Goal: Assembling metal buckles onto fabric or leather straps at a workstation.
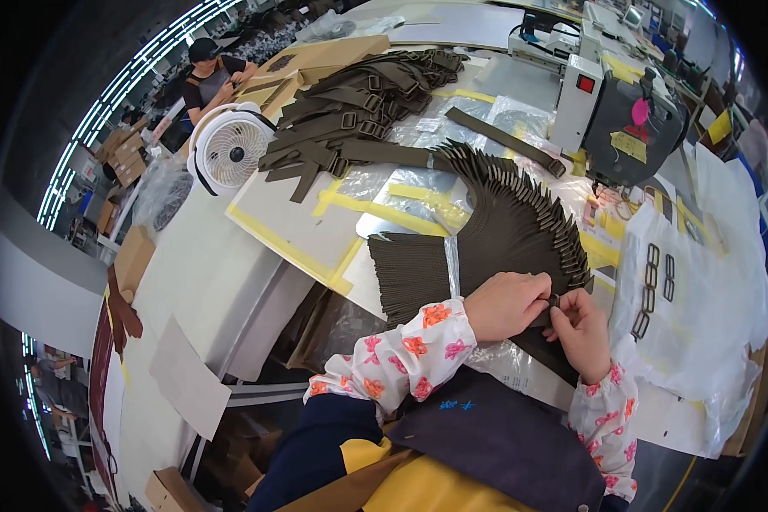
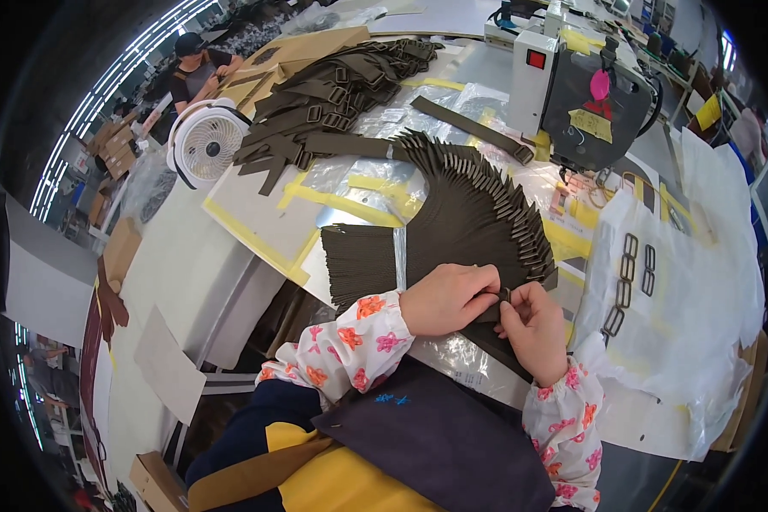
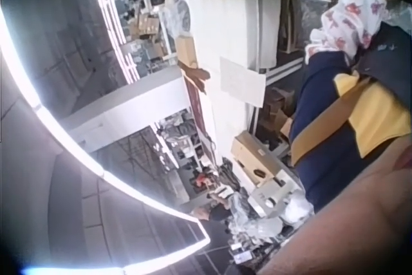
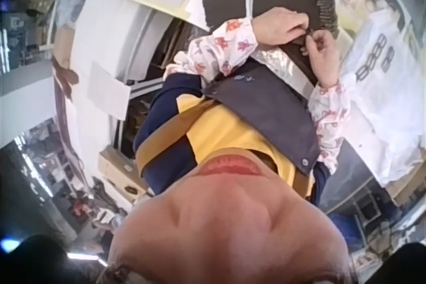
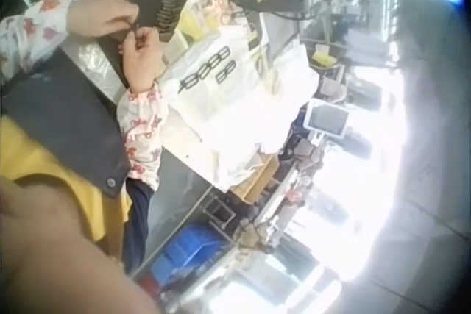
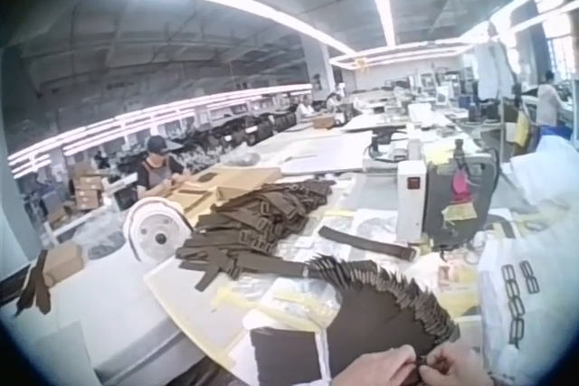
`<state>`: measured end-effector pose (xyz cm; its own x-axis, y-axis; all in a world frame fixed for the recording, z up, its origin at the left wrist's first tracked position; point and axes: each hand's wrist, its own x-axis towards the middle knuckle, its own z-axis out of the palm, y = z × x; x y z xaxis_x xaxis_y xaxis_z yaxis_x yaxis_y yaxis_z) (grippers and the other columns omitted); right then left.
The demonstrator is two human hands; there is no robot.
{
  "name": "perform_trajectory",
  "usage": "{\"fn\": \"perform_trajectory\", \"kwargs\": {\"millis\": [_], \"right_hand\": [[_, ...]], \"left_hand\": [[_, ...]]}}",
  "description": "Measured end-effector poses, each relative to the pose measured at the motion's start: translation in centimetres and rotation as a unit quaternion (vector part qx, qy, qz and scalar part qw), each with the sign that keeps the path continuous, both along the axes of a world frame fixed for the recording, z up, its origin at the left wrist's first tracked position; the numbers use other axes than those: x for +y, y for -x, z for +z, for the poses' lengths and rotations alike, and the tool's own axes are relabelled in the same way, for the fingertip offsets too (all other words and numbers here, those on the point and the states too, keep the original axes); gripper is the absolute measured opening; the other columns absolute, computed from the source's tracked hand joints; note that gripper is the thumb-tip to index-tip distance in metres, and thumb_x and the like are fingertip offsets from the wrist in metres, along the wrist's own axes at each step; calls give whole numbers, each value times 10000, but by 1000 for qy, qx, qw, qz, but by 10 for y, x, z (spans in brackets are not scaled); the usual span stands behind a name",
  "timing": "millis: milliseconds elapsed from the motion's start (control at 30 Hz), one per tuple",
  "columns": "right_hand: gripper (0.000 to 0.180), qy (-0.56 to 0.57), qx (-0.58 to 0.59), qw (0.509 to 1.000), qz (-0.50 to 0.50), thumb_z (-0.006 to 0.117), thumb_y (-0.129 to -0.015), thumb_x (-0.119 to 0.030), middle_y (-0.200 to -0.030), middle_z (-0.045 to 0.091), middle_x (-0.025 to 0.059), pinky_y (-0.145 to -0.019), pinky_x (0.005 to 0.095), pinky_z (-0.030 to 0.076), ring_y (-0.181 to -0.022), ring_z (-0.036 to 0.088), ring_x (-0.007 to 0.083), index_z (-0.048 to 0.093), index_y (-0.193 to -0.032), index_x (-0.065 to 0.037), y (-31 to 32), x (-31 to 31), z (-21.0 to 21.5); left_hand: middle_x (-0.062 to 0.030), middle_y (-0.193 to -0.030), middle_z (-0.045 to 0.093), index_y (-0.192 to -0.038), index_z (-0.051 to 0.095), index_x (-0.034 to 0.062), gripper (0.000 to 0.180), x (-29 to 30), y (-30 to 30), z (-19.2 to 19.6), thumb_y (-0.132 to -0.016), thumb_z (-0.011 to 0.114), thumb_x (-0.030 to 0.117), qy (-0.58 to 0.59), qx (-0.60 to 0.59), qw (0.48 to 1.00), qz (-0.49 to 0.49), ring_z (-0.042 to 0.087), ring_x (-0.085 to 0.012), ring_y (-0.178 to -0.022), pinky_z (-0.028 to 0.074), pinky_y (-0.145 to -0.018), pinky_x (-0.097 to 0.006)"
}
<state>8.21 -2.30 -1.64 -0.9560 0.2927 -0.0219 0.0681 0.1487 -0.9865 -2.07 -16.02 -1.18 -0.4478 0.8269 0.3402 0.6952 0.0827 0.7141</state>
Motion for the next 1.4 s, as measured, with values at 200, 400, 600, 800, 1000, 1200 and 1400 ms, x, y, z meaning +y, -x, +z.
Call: {"fn": "perform_trajectory", "kwargs": {"millis": [200,400,600,800,1000,1200,1400], "right_hand": [[73,-86,25,996,-25,517,-808,4,-631,523,32,-488,201,458,-542,548,86,446,-825,17,-3,-4,7],[112,167,10,986,-2,499,-803,34,-700,519,44,-484,205,452,-547,530,90,437,-891,5,-5,10,13],[86,106,38,992,-49,483,-798,35,-709,487,28,-432,188,382,-516,472,65,432,-852,-9,-12,41,17],[63,-8,67,989,-130,499,-805,20,-687,477,19,-459,192,384,-513,452,60,458,-840,-12,-31,71,-8],[155,-384,31,910,-153,607,-713,-34,-760,499,117,-602,322,416,-674,514,256,500,-815,10,-75,92,-3],[97,-369,20,919,-136,603,-748,-72,-722,548,125,-578,324,423,-648,535,268,552,-788,0,-94,76,0],[121,-302,18,913,-274,592,-770,-99,-585,559,106,-519,286,436,-521,550,204,567,-798,16,-104,113,-1]], "left_hand": [[-115,-702,541,-841,485,24,148,7,-3,-3,-752,585,87,-63,-49,997,25,545,-247,-594,436,-546,-328],[-53,-799,551,-1062,488,40,348,11,-1,-6,-759,629,140,-89,-141,985,-44,494,-83,-592,414,-530,-240],[-101,-784,590,-1095,466,47,393,24,-3,13,-744,627,123,23,-171,980,-95,573,-163,-592,432,-547,-268],[-118,-851,578,-1065,473,63,366,50,-9,-5,-721,596,81,23,65,997,-47,589,-291,-726,466,-607,-365],[-57,-837,546,-986,503,118,268,63,1,-5,-721,496,80,92,273,958,-7,580,-241,-640,459,-537,-354],[-56,-896,559,-1023,511,131,335,57,12,-5,-710,588,42,60,243,961,117,576,-264,-685,469,-570,-341],[-64,-767,544,-882,546,78,162,52,-15,-3,-740,598,138,55,182,982,3,565,-252,-644,451,-535,-349]]}}
